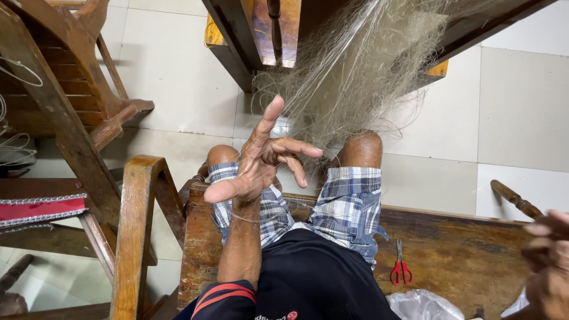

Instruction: Weaving or repairing a fine-mesh fishing net using a netting needle

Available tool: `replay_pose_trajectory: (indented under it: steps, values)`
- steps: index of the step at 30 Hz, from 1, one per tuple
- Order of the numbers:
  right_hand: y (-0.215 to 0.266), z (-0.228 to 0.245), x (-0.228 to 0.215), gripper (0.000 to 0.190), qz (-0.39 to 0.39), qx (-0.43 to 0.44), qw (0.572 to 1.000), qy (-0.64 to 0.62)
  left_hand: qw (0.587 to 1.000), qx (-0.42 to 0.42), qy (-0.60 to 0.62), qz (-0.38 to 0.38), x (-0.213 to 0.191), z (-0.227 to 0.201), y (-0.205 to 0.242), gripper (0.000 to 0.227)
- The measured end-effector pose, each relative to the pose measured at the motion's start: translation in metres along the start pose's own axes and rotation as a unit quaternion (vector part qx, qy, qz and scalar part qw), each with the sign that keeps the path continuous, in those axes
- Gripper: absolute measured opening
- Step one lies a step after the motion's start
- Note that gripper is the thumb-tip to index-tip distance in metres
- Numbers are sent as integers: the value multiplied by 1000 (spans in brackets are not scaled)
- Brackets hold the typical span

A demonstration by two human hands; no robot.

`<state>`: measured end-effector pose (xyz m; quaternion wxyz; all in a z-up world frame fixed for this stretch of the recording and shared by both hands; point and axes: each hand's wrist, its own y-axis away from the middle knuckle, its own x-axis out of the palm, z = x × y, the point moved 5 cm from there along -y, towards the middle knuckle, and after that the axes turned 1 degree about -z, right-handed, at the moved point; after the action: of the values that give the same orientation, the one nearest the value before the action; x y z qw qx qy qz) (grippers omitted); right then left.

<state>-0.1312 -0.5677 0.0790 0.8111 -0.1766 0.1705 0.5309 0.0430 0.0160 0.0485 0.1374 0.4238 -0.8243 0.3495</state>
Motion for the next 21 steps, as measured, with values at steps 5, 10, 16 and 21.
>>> replay_pose_trajectory:
  steps: [5, 10, 16, 21]
  values:
    - [55, 95, 60, 51, 11, -39, 999, 33, 999, 24, -5, -30, 2, -6, -3, 180]
    - [24, 81, 66, 28, 26, -204, 978, 42, 999, 2, -29, -22, 7, -13, -3, 179]
    - [-36, 70, 65, 29, 49, -203, 971, 117, 999, 16, -23, -18, 5, -13, -2, 178]
    - [-110, 42, 57, 37, 54, -250, 932, 257, 1000, 13, -19, -12, 7, -13, -6, 177]
